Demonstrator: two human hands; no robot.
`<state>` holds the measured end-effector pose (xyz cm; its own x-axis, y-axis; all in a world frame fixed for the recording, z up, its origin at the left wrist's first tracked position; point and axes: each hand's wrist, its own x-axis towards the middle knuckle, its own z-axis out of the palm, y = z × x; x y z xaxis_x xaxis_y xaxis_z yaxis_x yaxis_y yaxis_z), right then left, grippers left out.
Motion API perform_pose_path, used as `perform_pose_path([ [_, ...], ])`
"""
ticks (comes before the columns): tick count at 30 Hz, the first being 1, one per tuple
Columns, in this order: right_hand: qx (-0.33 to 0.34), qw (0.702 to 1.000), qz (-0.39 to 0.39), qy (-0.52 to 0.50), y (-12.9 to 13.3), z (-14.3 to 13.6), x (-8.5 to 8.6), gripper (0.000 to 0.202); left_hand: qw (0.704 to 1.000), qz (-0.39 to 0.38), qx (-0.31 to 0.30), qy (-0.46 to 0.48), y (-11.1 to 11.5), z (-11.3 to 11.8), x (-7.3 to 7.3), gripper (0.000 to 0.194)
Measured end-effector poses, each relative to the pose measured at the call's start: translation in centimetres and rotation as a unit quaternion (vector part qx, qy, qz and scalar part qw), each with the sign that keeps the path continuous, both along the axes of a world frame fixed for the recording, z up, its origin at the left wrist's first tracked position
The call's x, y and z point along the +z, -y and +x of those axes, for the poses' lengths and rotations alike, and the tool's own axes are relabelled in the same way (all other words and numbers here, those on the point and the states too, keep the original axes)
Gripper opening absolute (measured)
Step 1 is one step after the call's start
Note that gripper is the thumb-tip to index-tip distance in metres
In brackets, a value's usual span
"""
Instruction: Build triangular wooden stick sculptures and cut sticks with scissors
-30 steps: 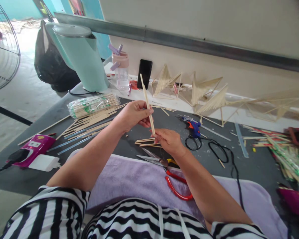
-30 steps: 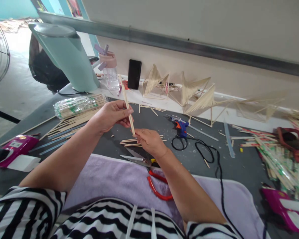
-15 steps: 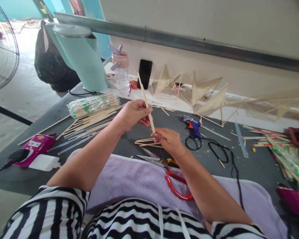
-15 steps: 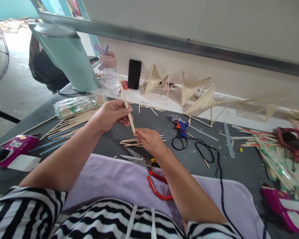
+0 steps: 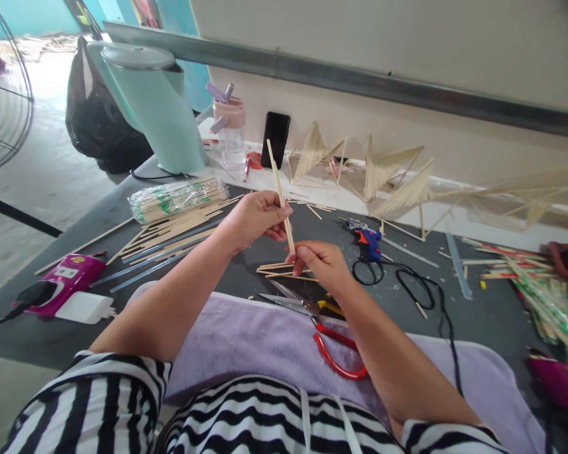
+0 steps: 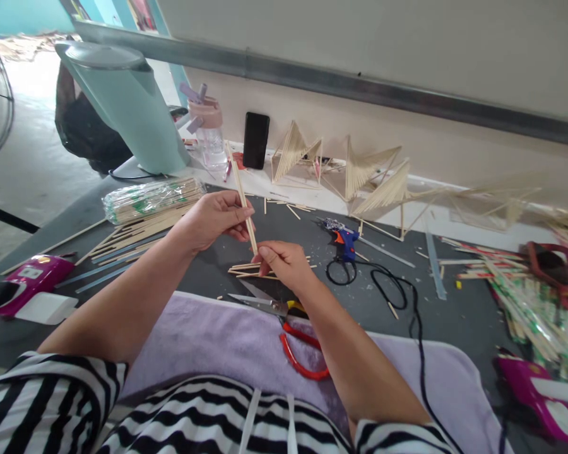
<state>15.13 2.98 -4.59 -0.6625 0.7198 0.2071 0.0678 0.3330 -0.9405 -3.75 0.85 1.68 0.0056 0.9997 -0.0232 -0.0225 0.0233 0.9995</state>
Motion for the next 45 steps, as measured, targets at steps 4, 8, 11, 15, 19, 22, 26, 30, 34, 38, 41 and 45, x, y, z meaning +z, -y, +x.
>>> perform_pose_path([
  [4,0.010,0.985,-0.169,-0.038,0.4,-0.5,0.2,0.037,1.000,-0.004,0.005,0.003,0.0,0.2,-0.2,0.018],
  [8,0.010,0.968,-0.248,-0.043,0.5,-0.9,0.2,0.037,1.000,-0.011,0.002,0.003,-0.1,0.2,-0.4,0.013],
  [11,0.011,0.962,-0.268,-0.044,0.6,-1.0,0.2,0.035,1.000,-0.014,-0.003,0.001,-0.2,0.2,-0.5,0.013],
  [15,0.013,0.959,-0.281,-0.037,0.5,-0.9,0.1,0.032,1.000,-0.021,-0.006,-0.006,-0.2,0.3,-0.6,0.010],
  [19,0.020,0.958,-0.285,-0.031,0.3,-0.8,-0.2,0.031,1.000,-0.024,-0.004,-0.007,-0.1,0.3,-0.5,0.010],
  [22,0.025,0.959,-0.281,-0.031,0.2,-0.7,-0.5,0.030,1.000,-0.025,-0.002,-0.010,-0.1,0.3,-0.5,0.009],
  [26,0.026,0.961,-0.275,-0.025,0.1,-0.6,-0.6,0.031,0.999,-0.031,0.000,-0.021,-0.1,0.3,-0.4,0.008],
  [30,0.028,0.964,-0.265,-0.019,0.1,-0.5,-0.5,0.032,0.999,-0.031,-0.001,-0.029,0.0,0.3,-0.4,0.008],
  [34,0.027,0.965,-0.260,-0.013,0.0,-0.5,-0.5,0.034,0.999,-0.030,-0.002,-0.030,-0.1,0.3,-0.5,0.007],
  [38,0.028,0.965,-0.261,-0.003,0.0,-0.5,-0.4,0.037,0.999,-0.026,-0.007,-0.031,-0.2,0.2,-0.9,0.009],
  [41,0.041,0.963,-0.267,0.008,-0.1,-0.5,-0.2,0.037,0.999,-0.023,-0.013,-0.029,-0.4,0.2,-1.1,0.010],
  [45,0.050,0.956,-0.288,-0.008,0.0,-0.7,0.2,0.036,0.999,-0.022,-0.010,-0.023,-0.4,0.3,-1.5,0.013],
])
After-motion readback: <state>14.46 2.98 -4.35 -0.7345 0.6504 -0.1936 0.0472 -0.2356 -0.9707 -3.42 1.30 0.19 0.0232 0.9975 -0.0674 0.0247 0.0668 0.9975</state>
